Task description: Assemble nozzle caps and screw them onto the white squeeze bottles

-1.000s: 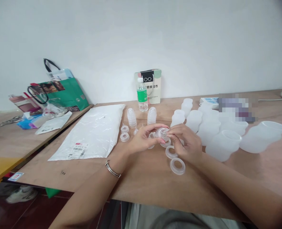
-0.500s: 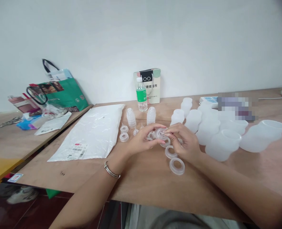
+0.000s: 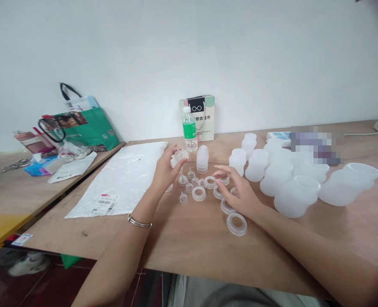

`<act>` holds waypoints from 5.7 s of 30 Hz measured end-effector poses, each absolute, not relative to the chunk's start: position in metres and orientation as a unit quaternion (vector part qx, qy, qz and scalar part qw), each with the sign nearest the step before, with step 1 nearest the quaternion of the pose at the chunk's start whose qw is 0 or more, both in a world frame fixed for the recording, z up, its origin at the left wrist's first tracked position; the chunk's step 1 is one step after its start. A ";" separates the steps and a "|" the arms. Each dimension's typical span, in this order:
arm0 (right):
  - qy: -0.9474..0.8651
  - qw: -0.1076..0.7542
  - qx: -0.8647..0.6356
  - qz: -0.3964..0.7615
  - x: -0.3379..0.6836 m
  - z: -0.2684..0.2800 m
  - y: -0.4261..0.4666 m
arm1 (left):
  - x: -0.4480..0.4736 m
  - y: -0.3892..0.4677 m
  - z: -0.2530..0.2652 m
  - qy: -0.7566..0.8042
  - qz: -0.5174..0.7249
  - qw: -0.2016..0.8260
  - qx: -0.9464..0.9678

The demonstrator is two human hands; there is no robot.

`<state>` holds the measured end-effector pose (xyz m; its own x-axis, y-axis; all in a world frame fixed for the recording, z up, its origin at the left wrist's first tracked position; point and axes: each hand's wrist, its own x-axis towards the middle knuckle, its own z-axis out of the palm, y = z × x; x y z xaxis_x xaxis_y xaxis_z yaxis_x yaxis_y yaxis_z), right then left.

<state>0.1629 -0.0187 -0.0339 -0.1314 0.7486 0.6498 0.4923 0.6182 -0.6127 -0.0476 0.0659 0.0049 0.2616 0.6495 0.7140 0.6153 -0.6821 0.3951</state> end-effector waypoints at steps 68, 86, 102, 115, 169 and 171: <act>-0.288 0.538 -0.186 0.770 0.162 -0.044 0.003 | 0.004 0.022 -0.016 0.262 0.535 0.317 0.738; -0.322 0.552 -0.213 0.739 0.162 -0.050 0.005 | -0.002 0.026 -0.024 0.266 0.458 0.102 0.842; -0.336 0.541 -0.243 0.732 0.162 -0.053 0.006 | -0.004 0.020 -0.018 0.283 0.395 0.026 0.873; -0.350 0.536 -0.267 0.720 0.164 -0.052 0.007 | -0.002 0.015 -0.016 0.229 0.414 0.067 0.879; -0.703 0.438 -0.517 0.217 0.166 -0.046 0.001 | -0.066 0.031 0.042 0.401 0.090 0.185 0.893; -0.727 0.405 -0.520 0.190 0.167 -0.046 0.000 | -0.059 0.036 0.033 0.409 0.127 0.134 0.894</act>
